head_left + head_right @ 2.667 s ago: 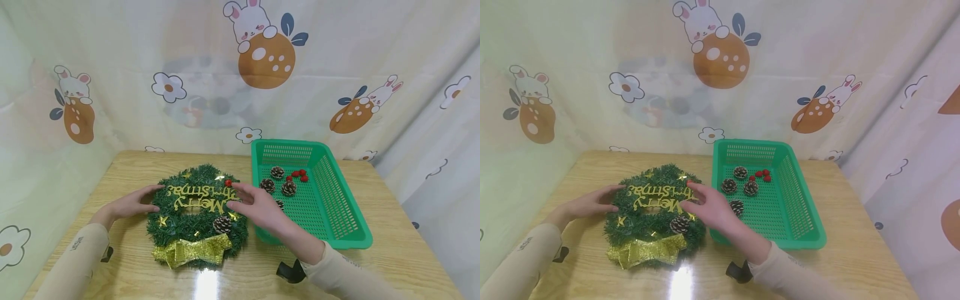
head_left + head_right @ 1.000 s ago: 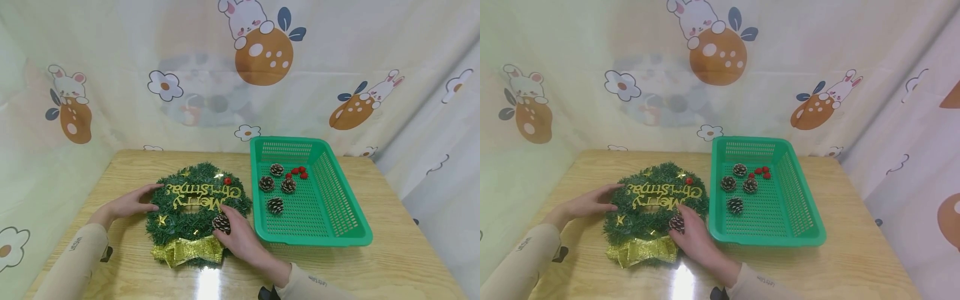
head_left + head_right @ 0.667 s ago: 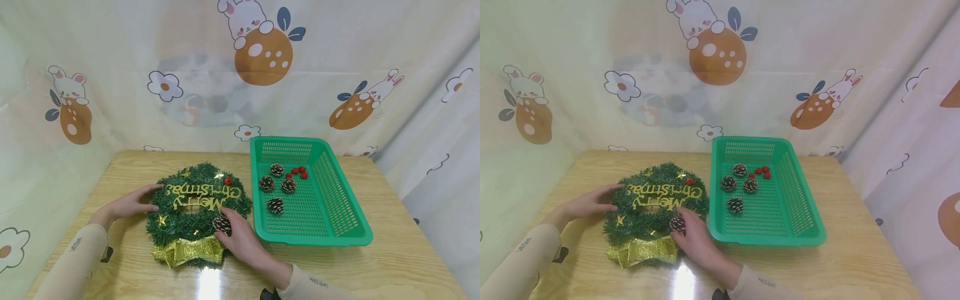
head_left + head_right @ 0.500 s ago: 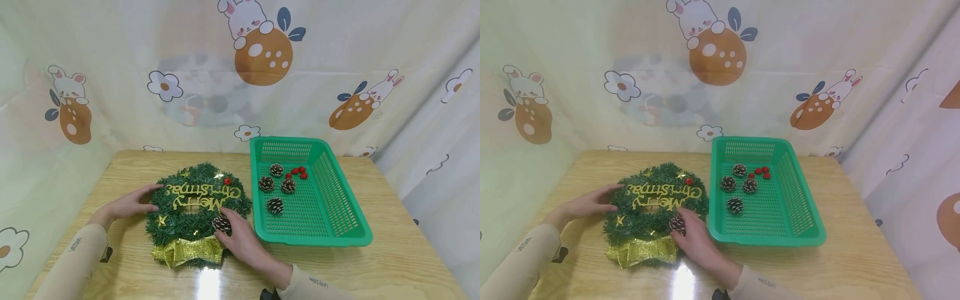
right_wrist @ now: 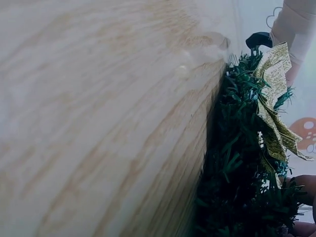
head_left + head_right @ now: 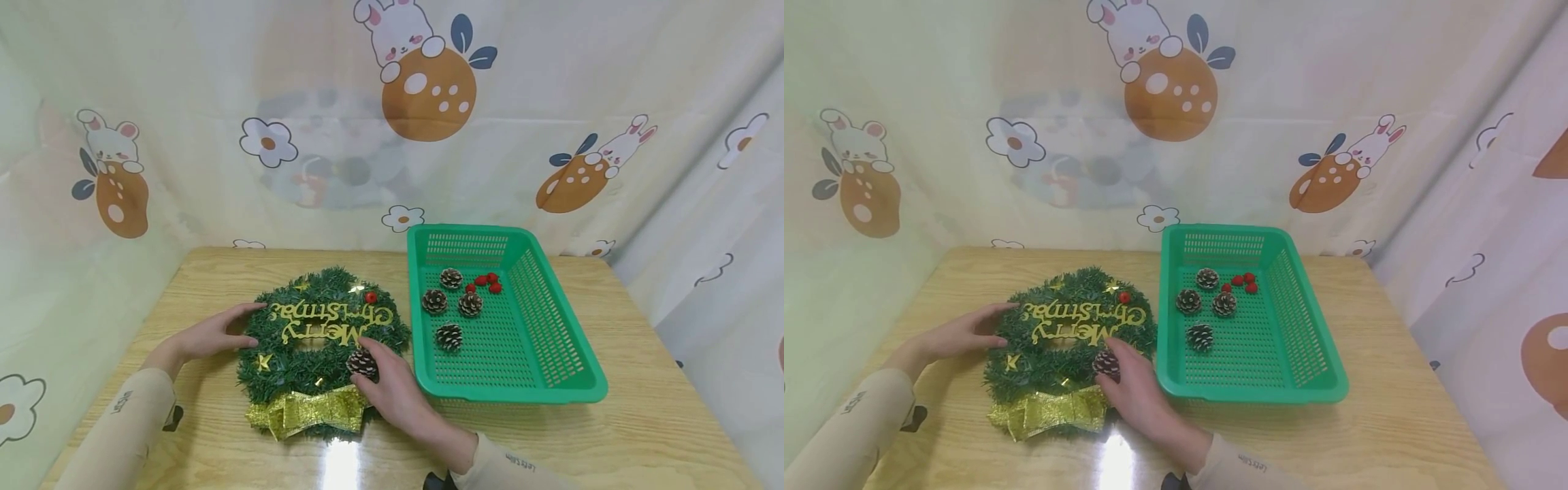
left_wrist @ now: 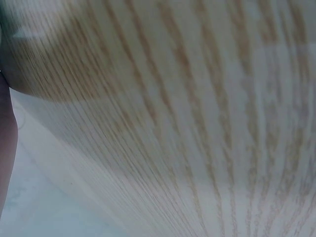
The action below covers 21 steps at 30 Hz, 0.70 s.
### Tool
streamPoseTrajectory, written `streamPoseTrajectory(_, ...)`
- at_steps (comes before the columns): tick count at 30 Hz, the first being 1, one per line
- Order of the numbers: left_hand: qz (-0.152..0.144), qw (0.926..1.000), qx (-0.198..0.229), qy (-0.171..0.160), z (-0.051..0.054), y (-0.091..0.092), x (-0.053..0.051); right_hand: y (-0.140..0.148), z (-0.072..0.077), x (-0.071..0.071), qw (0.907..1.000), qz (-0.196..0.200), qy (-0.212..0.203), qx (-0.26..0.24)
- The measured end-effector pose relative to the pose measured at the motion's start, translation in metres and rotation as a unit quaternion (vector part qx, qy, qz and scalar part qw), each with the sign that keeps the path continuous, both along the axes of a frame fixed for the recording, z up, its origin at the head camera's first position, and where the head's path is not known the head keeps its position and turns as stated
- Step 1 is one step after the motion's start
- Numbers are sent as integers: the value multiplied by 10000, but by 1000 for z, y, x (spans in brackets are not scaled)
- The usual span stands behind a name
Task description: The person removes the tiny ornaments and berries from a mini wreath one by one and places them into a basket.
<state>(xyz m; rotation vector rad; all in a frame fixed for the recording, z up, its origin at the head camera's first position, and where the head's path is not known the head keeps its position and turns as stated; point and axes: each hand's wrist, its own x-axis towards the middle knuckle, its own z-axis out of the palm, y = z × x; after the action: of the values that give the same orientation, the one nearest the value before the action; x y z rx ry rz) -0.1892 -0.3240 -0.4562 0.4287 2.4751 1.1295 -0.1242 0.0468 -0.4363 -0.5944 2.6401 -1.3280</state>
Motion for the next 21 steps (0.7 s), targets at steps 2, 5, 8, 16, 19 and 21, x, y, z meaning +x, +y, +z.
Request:
streamPoseTrajectory(2, -5, 10000, 17, -10, 0, 0, 0, 0, 1, 0, 10000, -18, 14, -39)
streamPoseTrajectory(5, -1, 10000, 38, -28, 1, 0, 0, -1, 1, 1, 9999, -32, 39, -112)
streamPoseTrajectory(8, 6, 10000, 30, -29, 1, 0, 0, -1, 1, 1, 9998, -33, 102, -158)
streamPoseTrajectory(16, 27, 10000, 16, -15, 1, 0, 0, -3, 6, 4, 9997, -28, 244, -77)
streamPoseTrajectory(19, 22, 10000, 8, -3, 1, 1, 1, -3, 11, 5, 9997, -45, 235, -100)
streamPoseTrajectory(21, 22, 10000, 6, 3, 2, 1, 1, -2, 15, 6, 9997, -35, 201, -137)
